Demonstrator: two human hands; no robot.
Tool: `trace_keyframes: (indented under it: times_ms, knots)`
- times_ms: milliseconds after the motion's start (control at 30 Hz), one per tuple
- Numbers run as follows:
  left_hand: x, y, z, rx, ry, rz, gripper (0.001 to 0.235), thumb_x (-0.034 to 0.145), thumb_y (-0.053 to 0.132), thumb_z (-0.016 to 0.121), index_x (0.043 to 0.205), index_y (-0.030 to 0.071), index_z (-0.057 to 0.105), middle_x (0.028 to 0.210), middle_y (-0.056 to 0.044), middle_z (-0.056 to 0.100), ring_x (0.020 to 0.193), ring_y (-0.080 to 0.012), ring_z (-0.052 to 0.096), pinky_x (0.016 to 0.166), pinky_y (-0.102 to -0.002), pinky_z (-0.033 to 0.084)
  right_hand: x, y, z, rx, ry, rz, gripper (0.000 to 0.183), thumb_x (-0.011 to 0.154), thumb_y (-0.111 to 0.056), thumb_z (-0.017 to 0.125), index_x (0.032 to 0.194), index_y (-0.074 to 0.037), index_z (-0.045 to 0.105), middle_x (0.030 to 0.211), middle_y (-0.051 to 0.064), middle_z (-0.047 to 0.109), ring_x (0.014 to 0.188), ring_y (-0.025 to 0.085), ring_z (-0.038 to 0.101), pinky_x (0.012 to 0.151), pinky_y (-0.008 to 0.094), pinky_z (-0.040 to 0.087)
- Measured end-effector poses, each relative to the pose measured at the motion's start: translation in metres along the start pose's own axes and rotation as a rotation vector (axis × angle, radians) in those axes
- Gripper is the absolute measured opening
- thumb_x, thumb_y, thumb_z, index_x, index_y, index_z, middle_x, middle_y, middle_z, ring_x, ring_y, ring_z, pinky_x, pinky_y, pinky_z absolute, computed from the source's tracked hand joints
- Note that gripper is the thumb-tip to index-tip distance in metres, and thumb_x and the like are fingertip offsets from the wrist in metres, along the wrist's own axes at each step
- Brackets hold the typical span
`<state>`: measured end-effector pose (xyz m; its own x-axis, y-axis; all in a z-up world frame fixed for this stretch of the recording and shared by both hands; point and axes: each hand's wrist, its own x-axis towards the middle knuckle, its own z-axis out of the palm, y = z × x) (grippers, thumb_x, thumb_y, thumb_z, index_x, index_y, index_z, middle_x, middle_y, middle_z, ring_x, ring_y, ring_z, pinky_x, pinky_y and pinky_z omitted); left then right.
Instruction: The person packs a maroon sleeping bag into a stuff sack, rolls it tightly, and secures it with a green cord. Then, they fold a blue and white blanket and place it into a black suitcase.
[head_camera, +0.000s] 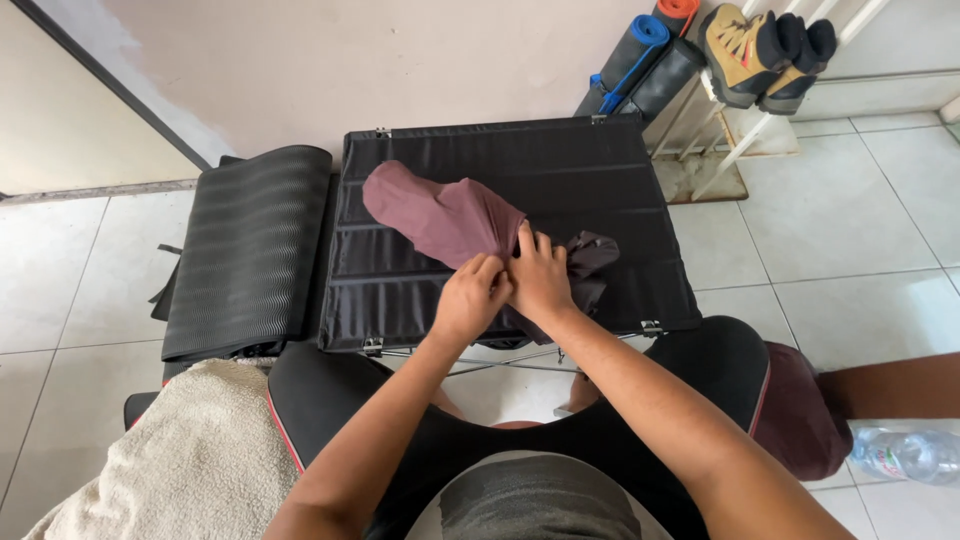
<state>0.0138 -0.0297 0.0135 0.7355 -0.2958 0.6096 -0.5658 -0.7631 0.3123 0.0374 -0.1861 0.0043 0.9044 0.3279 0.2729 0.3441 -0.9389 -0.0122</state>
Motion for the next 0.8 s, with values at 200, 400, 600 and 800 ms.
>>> trace_keyframes:
  times_ms: [200, 400, 600, 800]
  knots:
    - [-0.017, -0.026, -0.006, 0.028, -0.072, -0.209, 0.014, 0.087, 0.02, 0.069, 0.086, 0.013, 0.057, 0.077, -0.003, 0.053, 0.073, -0.0256, 0.064, 0.069, -0.036, 0.053, -0.002, 0.001, -0.065, 0.094, -0.168, -0.242, 0.077, 0.081, -0.054, 0.077, 0.147, -0.022, 0.054, 0.157, 0.026, 0.036, 0.14, 0.05, 0.046, 0.102, 0.059, 0.045]
    - [-0.014, -0.024, -0.015, 0.048, -0.197, -0.329, 0.021, 0.09, 0.03, 0.067, 0.081, 0.013, 0.057, 0.075, -0.006, 0.058, 0.068, -0.0319, 0.067, 0.063, -0.042, 0.055, -0.034, 0.013, -0.103, 0.204, -0.306, -0.351, 0.112, 0.08, -0.05, 0.083, 0.168, -0.022, 0.02, 0.168, 0.027, 0.024, 0.15, 0.05, 0.032, 0.115, 0.067, 0.029]
    - [0.042, -0.004, -0.03, 0.084, -0.084, -0.303, 0.023, 0.095, 0.035, 0.064, 0.088, 0.015, 0.055, 0.083, -0.003, 0.053, 0.071, -0.0308, 0.068, 0.066, -0.041, 0.057, -0.049, 0.009, -0.08, 0.061, -0.185, -0.317, 0.119, 0.075, -0.048, 0.087, 0.169, -0.018, 0.02, 0.172, 0.021, 0.02, 0.152, 0.049, 0.026, 0.109, 0.08, 0.023]
    - [0.084, -0.053, 0.046, 0.407, -0.359, -0.24, 0.034, 0.093, 0.04, 0.069, 0.105, 0.007, 0.068, 0.102, -0.007, 0.06, 0.098, -0.0287, 0.068, 0.079, -0.04, 0.06, -0.053, -0.002, -0.074, -0.081, -0.049, -0.401, 0.113, 0.076, -0.038, 0.087, 0.168, -0.019, 0.023, 0.168, 0.021, 0.028, 0.146, 0.046, 0.037, 0.105, 0.07, 0.037]
